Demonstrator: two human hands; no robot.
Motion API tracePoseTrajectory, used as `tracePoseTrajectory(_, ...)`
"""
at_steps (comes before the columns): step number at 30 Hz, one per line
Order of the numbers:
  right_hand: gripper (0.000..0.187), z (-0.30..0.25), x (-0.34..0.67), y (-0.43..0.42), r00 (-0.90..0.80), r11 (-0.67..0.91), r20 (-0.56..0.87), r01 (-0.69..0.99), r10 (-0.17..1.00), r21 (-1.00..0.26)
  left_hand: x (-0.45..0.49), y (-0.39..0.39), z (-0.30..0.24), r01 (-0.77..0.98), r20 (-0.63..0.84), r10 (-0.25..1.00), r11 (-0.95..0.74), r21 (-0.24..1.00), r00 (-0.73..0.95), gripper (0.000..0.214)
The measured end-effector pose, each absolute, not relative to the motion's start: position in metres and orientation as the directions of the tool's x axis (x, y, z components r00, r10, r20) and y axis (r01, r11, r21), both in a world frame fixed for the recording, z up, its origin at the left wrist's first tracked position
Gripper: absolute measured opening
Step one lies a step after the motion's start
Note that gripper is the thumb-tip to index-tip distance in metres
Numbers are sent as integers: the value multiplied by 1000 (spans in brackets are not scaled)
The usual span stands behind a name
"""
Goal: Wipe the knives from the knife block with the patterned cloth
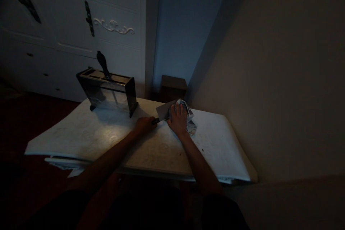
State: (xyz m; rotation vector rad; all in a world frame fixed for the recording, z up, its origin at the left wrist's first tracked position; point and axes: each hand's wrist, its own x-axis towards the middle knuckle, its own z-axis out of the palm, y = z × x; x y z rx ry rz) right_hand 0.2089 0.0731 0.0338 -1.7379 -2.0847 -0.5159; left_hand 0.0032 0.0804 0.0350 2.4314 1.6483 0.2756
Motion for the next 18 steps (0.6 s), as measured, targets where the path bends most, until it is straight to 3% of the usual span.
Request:
tracePoseTrajectory(7,74,19,237,81,16,71,641,991,767,-110,2,82,35,882,45,926,-372,289,375,35)
tracePoseTrajectory(18,66,10,243,75,64,92,691,978,720,-186,-2,81,45,870,5,921,-370,325,389,31)
